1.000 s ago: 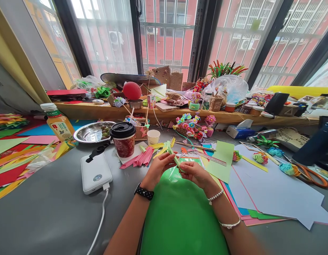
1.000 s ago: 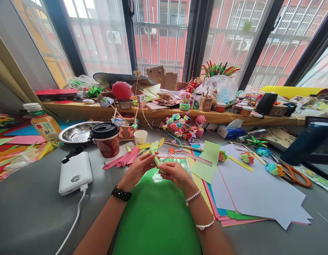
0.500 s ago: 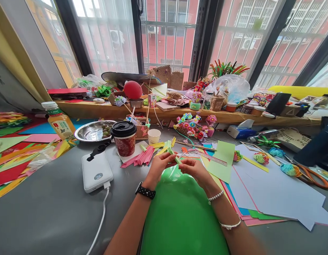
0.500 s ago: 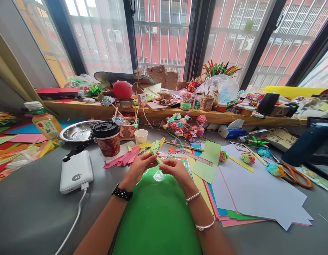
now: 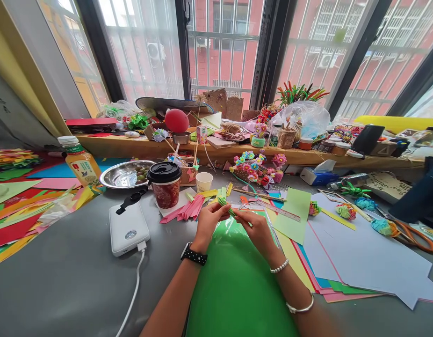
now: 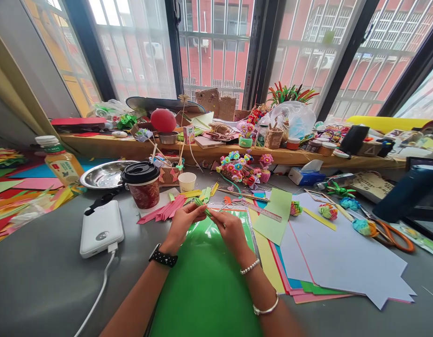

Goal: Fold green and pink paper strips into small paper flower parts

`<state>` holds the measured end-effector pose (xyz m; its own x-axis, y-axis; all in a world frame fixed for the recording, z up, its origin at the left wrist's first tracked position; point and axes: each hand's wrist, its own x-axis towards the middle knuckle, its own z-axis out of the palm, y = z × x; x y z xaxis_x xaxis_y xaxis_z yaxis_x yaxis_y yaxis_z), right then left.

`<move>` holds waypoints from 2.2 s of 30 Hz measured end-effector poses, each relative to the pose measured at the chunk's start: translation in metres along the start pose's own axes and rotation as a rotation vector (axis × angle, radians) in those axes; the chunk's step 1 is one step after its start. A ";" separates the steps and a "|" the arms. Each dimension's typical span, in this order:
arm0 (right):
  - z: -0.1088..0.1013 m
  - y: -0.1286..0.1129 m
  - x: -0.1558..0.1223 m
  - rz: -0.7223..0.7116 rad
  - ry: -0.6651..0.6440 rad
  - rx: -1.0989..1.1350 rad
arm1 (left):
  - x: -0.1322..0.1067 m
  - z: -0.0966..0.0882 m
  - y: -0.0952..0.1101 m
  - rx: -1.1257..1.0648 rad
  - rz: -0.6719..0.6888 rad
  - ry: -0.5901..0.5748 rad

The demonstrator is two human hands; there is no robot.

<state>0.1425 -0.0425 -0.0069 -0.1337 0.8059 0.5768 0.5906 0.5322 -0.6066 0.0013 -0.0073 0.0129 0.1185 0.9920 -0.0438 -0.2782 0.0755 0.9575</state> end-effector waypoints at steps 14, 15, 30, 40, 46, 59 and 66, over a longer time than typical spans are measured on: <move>0.008 0.003 -0.004 -0.307 0.091 -0.451 | -0.001 0.001 0.000 0.006 -0.024 0.004; 0.008 0.002 -0.004 -0.319 0.098 -0.474 | -0.001 0.001 -0.001 0.013 -0.020 0.004; 0.014 -0.017 -0.005 -0.419 0.169 -0.400 | -0.012 0.023 -0.015 0.079 0.300 0.030; 0.016 -0.014 -0.005 -0.349 0.059 -0.254 | -0.009 0.015 -0.010 -0.047 0.403 0.252; 0.010 -0.010 -0.004 -0.211 0.161 -0.214 | 0.005 -0.022 0.018 0.003 0.679 0.355; 0.006 -0.007 -0.003 -0.154 0.152 -0.244 | 0.003 -0.055 0.035 1.378 0.289 0.639; 0.006 -0.007 -0.003 -0.141 0.118 -0.236 | 0.006 -0.062 0.029 1.603 0.060 0.449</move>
<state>0.1342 -0.0470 -0.0074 -0.1421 0.6854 0.7142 0.7431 0.5505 -0.3805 -0.0650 0.0069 0.0227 -0.1995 0.9592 0.2005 0.9570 0.1467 0.2503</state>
